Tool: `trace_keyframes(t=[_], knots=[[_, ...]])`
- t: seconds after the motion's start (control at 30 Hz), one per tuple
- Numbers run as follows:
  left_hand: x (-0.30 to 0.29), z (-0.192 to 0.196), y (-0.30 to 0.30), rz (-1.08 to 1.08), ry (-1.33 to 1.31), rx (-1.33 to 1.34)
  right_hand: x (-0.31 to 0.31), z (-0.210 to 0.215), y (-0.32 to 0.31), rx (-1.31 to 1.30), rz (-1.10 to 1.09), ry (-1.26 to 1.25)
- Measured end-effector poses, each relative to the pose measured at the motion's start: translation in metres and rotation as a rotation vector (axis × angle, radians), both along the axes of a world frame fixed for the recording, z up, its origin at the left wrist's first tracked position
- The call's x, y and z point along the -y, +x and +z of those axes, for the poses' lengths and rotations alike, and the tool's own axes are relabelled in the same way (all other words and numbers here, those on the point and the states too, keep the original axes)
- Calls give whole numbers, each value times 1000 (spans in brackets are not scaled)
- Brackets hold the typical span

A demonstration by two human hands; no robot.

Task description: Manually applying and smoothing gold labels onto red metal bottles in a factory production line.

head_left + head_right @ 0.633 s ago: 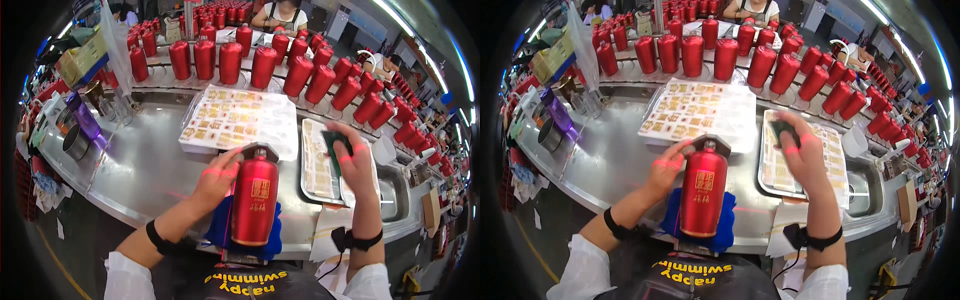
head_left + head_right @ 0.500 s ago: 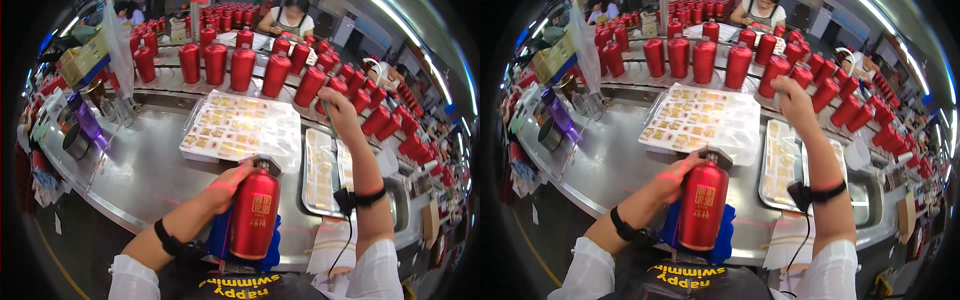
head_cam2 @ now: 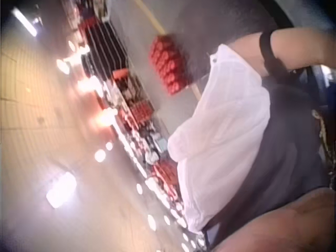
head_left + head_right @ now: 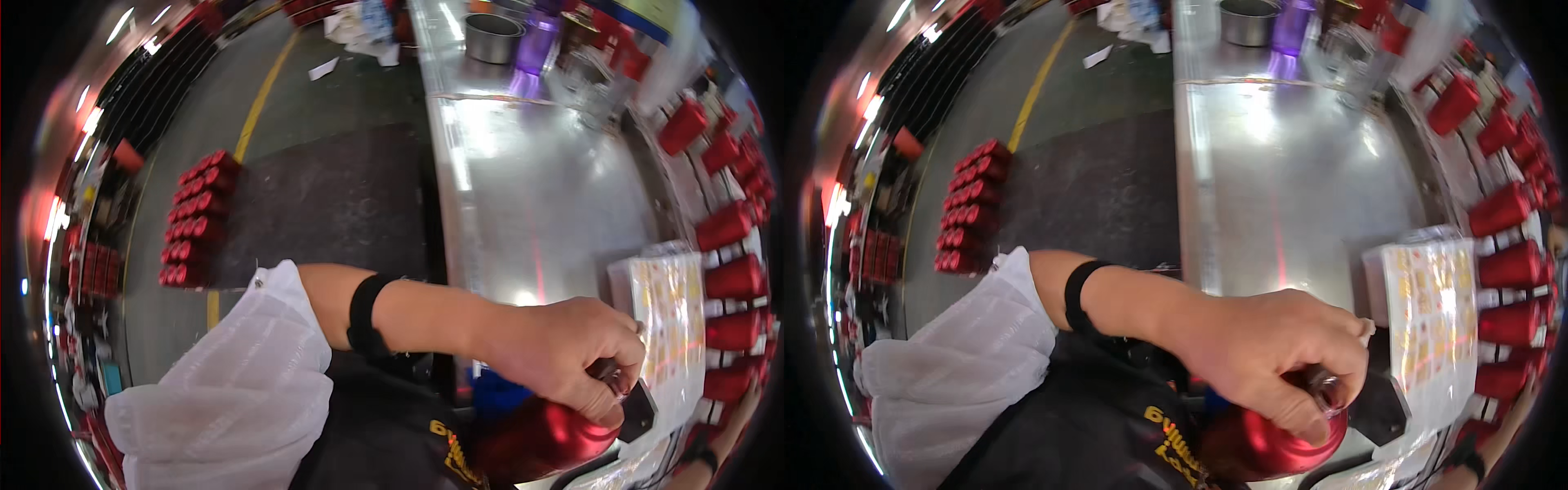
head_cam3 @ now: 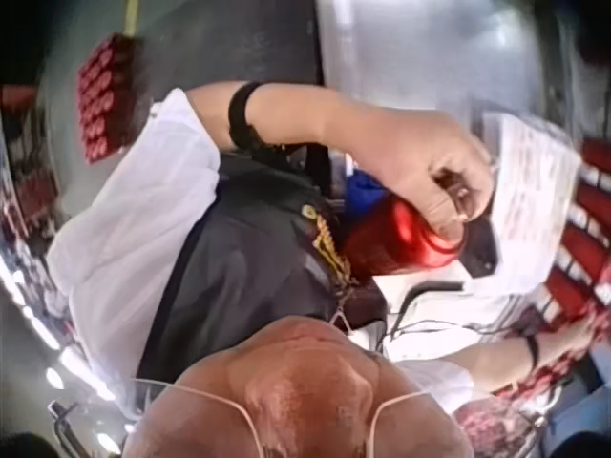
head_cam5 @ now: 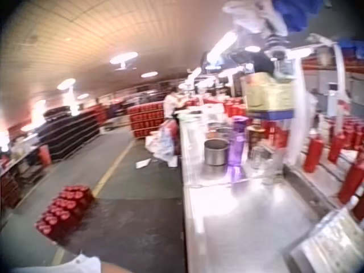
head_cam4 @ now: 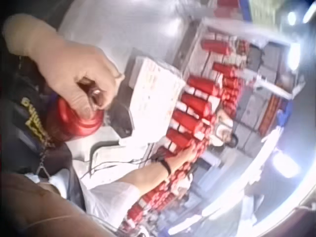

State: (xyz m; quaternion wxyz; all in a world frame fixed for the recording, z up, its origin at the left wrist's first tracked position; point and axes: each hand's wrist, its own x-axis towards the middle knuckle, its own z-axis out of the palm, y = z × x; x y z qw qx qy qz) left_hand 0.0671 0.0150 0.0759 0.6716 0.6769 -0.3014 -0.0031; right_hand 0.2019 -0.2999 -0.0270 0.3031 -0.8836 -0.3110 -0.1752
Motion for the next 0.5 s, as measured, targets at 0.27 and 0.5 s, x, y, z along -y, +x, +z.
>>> trace_keyframes(t=[0.27, 0.5], knots=[[-147, 13, -138, 816, 61, 122, -119, -92, -133, -247, 181, -237], [-292, -99, -245, 1625, 597, 101, -103, -95, -128, -191, 18, -327]])
